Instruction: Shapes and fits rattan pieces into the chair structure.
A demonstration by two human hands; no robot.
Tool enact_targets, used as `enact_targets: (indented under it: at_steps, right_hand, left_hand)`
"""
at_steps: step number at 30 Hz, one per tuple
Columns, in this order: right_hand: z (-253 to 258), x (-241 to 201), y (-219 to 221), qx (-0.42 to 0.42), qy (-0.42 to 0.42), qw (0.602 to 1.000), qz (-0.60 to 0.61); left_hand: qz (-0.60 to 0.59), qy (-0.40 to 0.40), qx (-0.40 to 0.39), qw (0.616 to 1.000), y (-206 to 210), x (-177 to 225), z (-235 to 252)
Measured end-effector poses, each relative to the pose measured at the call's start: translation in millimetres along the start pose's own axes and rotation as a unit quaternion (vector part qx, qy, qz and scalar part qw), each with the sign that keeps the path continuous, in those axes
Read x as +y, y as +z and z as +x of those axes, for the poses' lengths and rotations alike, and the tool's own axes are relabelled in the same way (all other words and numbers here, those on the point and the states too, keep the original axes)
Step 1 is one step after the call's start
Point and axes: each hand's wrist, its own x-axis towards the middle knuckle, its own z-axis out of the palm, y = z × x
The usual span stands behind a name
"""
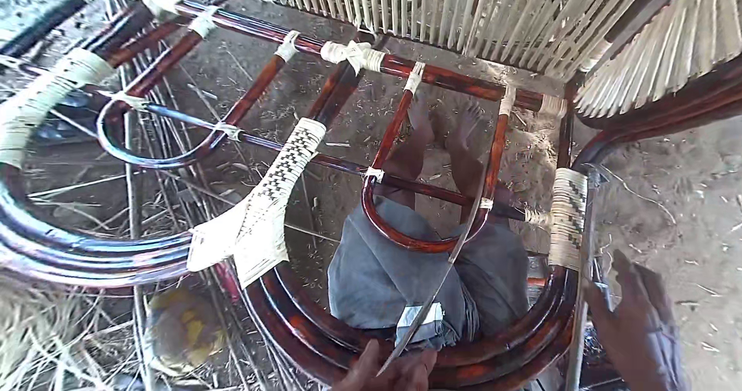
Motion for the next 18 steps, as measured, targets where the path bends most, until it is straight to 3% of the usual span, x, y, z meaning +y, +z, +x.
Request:
enact_targets:
  at_steps: [2, 4, 6, 8, 10, 12, 16, 18]
  right_hand:
    - [27, -22, -3, 0.052, -0.106, 0.991, 0.059]
    - [64, -50, 12, 0.045, -0.223, 0.961, 0.157]
    - [107, -73, 46, -0.001, -0.323, 0.918, 0.232]
    - [145, -85, 87, -0.063, -0.379, 0.888, 0.252]
    - [158, -86, 117, -0.1, -0.394, 0.879, 0.248]
    - [156, -84, 127, -0.086, -0.39, 0.879, 0.261]
    - [142, -87, 141, -0.011, -0.361, 0.883, 0.299]
    - [138, -92, 143, 0.008, -0.351, 0.891, 0.288]
  left_hand:
    - [-0.132, 0.025, -0.039, 0.99, -11, -8, -1]
    - [-0.191, 0.064, -0.053, 0.978, -18, -14, 0]
    - [-0.131, 0.138, -0.024, 0.981, -15, -20, -4]
    - [0.049, 0.217, 0.072, 0.972, 0, -23, -11]
    - [0.196, 0.277, 0.133, 0.931, 13, -24, -14]
    - [0.269, 0.37, 0.172, 0.873, 23, -22, -7]
    - [0.339, 0.556, 0.2, 0.732, 52, -3, 22]
    - [0.338, 0.619, 0.173, 0.687, 77, 21, 39]
